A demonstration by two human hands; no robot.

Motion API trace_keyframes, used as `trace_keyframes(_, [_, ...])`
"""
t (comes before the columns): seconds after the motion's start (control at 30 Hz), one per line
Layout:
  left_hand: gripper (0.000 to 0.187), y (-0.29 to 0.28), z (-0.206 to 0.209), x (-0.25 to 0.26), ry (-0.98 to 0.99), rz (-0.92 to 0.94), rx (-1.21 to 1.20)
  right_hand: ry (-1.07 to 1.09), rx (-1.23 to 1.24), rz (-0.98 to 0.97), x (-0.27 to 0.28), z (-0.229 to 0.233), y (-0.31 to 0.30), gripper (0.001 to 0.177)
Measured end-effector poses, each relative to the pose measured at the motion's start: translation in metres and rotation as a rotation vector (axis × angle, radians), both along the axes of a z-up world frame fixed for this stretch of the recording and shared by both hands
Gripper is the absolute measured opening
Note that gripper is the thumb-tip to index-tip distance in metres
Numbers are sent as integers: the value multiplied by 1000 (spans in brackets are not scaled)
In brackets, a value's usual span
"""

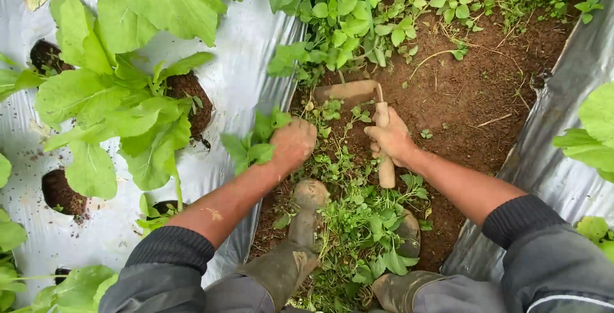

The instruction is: The person uses a small hand hoe to remove weeds from the soil between rows of crops covered in plastic mulch. They then pull weeds from around the base of the plants and place the removed vegetation into the holes in the plastic sheeting.

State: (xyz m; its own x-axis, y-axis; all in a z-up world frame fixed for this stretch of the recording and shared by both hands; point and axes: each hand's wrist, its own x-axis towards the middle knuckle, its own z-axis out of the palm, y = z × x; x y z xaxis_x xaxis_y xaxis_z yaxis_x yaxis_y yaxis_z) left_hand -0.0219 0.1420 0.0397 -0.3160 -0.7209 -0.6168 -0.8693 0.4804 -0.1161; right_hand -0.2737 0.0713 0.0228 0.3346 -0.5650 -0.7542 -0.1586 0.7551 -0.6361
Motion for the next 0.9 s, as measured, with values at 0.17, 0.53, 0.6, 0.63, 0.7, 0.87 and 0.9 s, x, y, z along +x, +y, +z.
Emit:
trace_keyframes(0.17, [22,26,-6,-41,168,483,171,-21,-176,-168,-7,23,-56,28])
trace_keyframes(0.53, [18,66,7,-124,398,942,64,5,-189,51,-6,-3,-38,28])
trace_keyframes(0.6, [22,76,7,-141,490,977,160,-134,-195,-329,6,3,-46,32])
trace_keyframes(0.63, [22,73,12,-144,484,982,154,-142,-195,-325,11,1,-43,32])
trace_keyframes(0.7, [23,73,23,-158,543,1035,195,-105,-193,-201,10,-4,-28,30])
trace_keyframes(0.87, [21,85,30,-138,498,912,100,24,-135,274,-23,1,-15,31])
trace_keyframes(0.9, [28,78,41,-131,477,951,105,49,-137,268,-26,6,-20,32])
